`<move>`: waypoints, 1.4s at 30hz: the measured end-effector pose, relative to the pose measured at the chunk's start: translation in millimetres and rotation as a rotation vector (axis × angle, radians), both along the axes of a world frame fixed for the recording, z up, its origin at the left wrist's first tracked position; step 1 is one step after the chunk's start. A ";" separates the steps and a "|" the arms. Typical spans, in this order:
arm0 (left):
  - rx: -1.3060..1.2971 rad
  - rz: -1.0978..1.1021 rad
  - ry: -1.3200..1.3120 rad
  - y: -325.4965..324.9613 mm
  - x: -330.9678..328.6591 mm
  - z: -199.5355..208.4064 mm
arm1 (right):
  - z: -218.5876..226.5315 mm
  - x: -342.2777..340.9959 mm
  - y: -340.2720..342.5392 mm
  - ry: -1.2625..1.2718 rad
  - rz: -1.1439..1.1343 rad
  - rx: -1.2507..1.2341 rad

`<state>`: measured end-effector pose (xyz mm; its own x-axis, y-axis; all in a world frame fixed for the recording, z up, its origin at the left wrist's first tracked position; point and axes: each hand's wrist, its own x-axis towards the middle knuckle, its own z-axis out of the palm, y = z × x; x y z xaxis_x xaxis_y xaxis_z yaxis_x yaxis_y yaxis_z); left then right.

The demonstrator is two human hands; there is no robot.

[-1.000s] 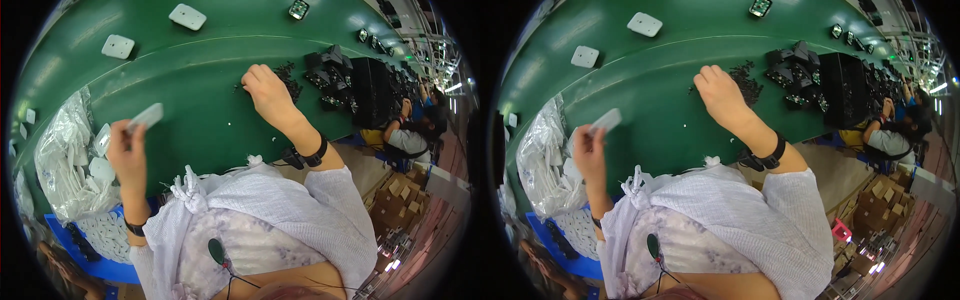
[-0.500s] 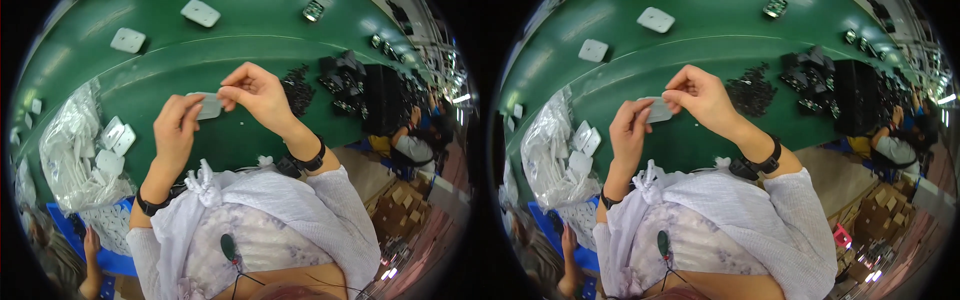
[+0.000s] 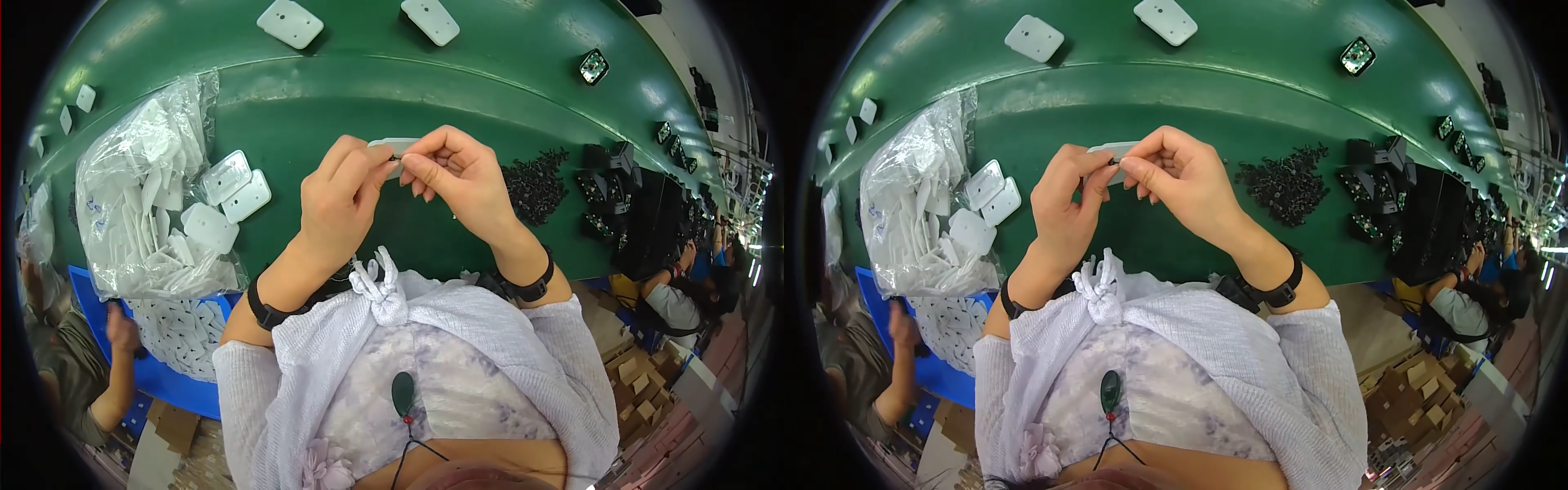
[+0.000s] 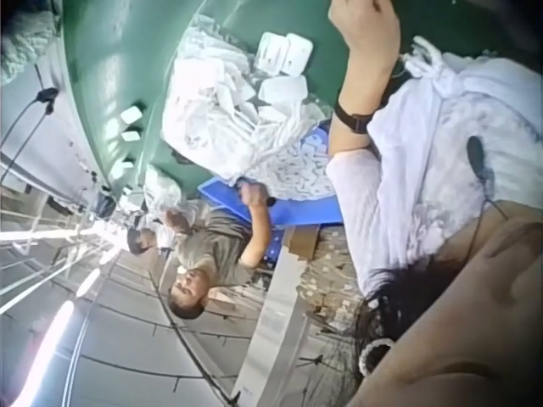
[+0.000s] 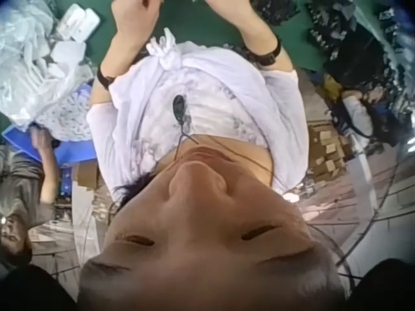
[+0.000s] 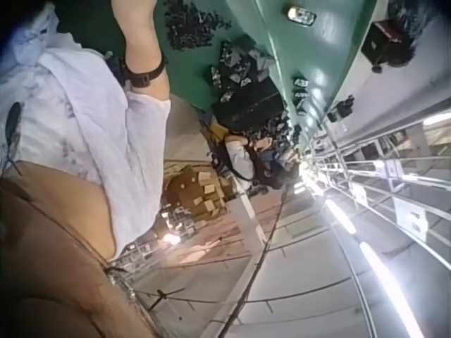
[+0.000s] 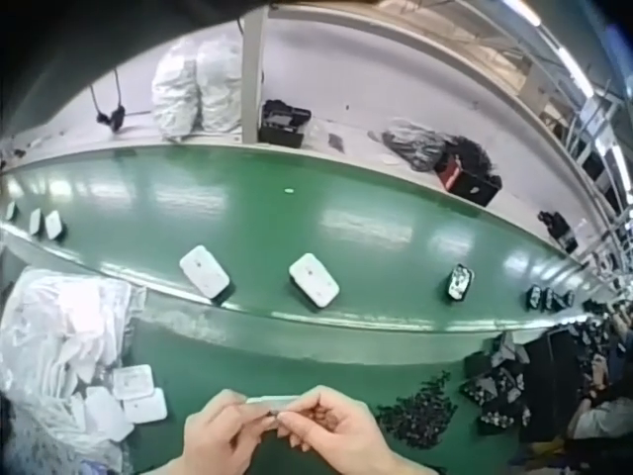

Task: The person assembles electronic devices by picking up a white plastic base, inserting a small black component, and fitting a black plastic housing over it. They press the pieces together and place the completed unit onto the green conveyor belt.

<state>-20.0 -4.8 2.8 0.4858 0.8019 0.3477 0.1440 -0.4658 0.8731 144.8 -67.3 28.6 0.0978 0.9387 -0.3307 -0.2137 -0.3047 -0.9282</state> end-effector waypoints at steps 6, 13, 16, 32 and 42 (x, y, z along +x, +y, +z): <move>-0.420 -0.006 -0.138 -5.6 2.9 4.3 | -1.4 -0.1 1.4 -0.004 0.013 -0.018; -0.678 -0.117 -0.274 -4.9 -4.9 -4.1 | -1.8 -7.0 0.8 -0.531 -0.027 0.166; -0.675 -0.120 -0.309 -8.5 -5.0 -4.3 | -0.3 -8.2 0.2 -0.552 -0.034 0.148; -0.572 -0.091 -0.337 -16.9 -8.9 3.4 | -0.4 -18.9 -17.3 -0.599 -0.229 0.254; -0.703 -0.183 -0.278 -12.2 -10.0 5.6 | 5.7 -4.9 -11.3 -0.545 -0.037 0.210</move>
